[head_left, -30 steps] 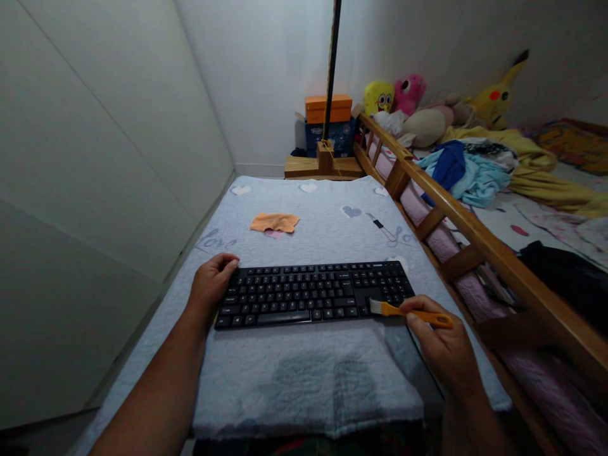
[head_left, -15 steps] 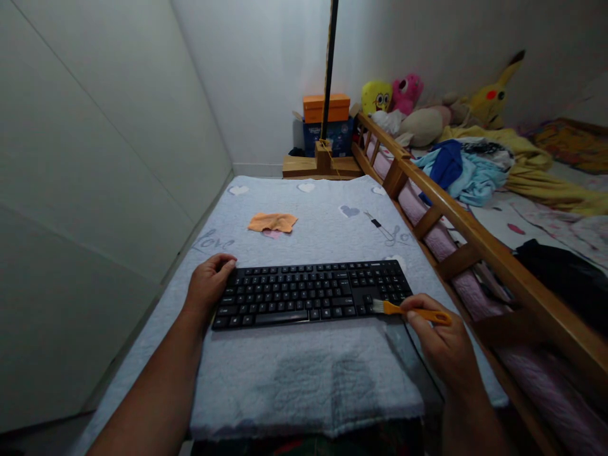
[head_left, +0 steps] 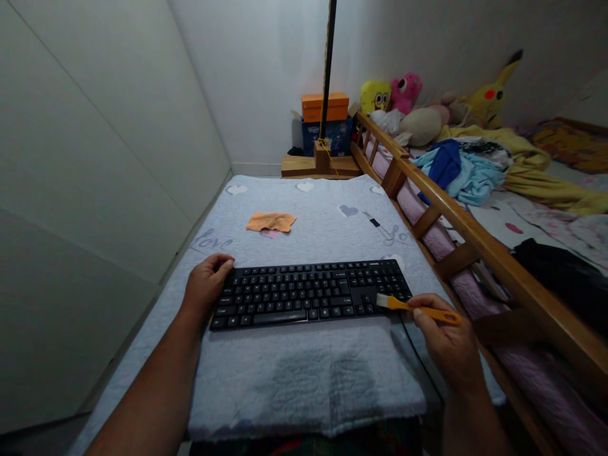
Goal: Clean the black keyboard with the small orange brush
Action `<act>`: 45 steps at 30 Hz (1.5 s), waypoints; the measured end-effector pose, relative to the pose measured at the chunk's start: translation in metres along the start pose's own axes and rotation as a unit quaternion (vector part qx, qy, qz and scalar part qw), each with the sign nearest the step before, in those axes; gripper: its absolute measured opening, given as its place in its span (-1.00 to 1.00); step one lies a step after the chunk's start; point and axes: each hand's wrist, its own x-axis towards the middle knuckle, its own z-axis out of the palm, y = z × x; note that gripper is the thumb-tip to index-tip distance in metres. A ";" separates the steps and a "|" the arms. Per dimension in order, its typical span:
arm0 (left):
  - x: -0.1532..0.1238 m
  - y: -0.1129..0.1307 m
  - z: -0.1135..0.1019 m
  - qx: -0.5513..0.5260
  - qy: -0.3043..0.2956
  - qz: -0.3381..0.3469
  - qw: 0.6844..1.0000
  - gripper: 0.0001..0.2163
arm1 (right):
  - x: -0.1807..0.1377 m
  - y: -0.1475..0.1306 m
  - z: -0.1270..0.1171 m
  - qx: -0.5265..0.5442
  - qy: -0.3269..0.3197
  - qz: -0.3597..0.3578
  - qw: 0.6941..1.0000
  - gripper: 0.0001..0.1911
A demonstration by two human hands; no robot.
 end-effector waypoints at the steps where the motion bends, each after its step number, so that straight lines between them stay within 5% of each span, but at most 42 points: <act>1: 0.000 0.000 0.000 0.000 0.001 -0.001 1.000 -0.72 | 0.000 0.001 0.001 -0.005 0.004 0.001 1.000 -0.82; 7: 0.001 0.001 -0.001 0.011 -0.003 -0.004 1.000 -0.72 | 0.001 0.001 -0.004 -0.015 -0.045 -0.002 0.999 -0.82; 20: 0.001 0.000 -0.001 0.011 -0.001 -0.001 1.000 -0.72 | 0.005 0.007 -0.008 -0.004 -0.043 -0.002 0.999 -0.82; 25: 0.003 -0.001 -0.001 0.009 -0.004 0.001 1.000 -0.71 | 0.017 0.007 0.006 0.007 0.007 -0.015 1.000 -0.81; 33: 0.001 -0.001 -0.001 0.002 -0.004 0.002 1.000 -0.72 | 0.033 0.012 0.028 0.019 -0.040 -0.064 0.997 -0.77; 45: 0.001 0.002 -0.001 0.004 -0.009 -0.001 1.000 -0.71 | 0.015 -0.001 0.001 -0.032 -0.073 -0.008 0.997 -0.76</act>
